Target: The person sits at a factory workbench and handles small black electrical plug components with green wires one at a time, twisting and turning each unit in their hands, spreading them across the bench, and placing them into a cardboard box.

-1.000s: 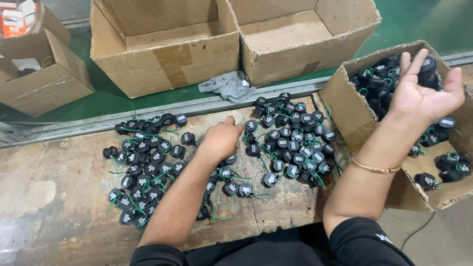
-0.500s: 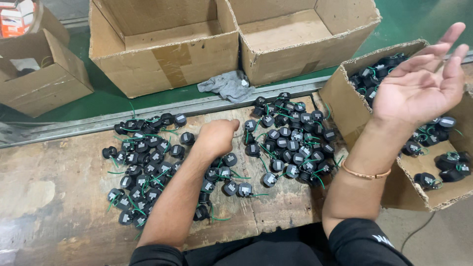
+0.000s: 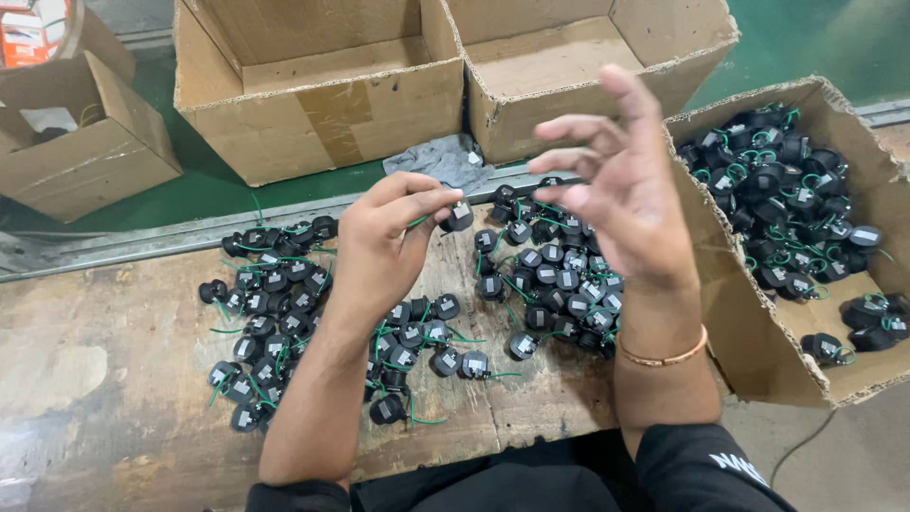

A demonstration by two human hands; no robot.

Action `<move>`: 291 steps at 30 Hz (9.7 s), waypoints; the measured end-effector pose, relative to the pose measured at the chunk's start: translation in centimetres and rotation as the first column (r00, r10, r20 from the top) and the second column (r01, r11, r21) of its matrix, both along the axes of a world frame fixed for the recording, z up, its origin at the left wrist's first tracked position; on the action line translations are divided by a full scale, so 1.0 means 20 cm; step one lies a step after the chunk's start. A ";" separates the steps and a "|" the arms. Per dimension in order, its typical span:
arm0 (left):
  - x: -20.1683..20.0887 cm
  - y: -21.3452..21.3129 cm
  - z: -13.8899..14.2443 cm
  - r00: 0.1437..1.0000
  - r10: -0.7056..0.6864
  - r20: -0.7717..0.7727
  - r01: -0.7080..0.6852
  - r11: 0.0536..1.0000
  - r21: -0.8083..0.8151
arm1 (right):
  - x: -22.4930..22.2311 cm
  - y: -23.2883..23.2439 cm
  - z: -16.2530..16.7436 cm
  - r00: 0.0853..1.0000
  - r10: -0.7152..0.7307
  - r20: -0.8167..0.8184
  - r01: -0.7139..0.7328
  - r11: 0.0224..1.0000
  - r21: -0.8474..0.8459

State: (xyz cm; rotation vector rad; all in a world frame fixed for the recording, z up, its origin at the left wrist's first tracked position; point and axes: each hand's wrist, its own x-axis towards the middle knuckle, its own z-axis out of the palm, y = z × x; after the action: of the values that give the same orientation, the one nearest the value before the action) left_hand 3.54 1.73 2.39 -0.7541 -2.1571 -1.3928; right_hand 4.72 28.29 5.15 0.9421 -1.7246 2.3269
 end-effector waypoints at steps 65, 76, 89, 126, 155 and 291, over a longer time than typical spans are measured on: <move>-0.05 0.33 -0.48 0.989 -0.100 0.109 0.146 0.565 -0.812 | -0.31 0.93 -0.26 0.939 -0.183 0.292 0.329 0.232 -0.915; -0.08 0.36 -0.55 0.988 -0.141 0.064 0.139 0.618 -0.774 | 0.10 0.38 -0.05 0.984 -0.136 -0.111 0.054 0.839 -0.542; -0.09 0.37 -0.68 0.986 -0.165 0.029 0.122 0.585 -0.802 | 0.18 0.06 0.02 0.968 -0.187 -0.168 0.139 0.955 -0.263; -0.05 0.09 -0.06 0.947 0.092 -0.307 -0.166 0.961 -0.223 | 0.23 -0.01 0.10 0.968 -0.215 -0.126 0.240 0.942 0.237; 0.10 0.04 0.10 0.889 -0.230 -0.396 0.271 0.961 0.050 | 0.15 -0.26 0.03 0.930 -0.147 -0.337 0.342 0.686 0.642; 0.07 0.25 -0.24 0.960 -0.254 0.118 0.273 0.753 -0.599 | 0.18 0.38 -0.08 0.996 -0.086 -0.007 0.054 0.687 -0.724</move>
State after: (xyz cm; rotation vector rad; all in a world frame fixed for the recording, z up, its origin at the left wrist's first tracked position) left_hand 4.95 6.81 -2.32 -1.3250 -2.6343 -0.7880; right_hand 8.36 35.89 3.61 0.7211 -0.6404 2.5502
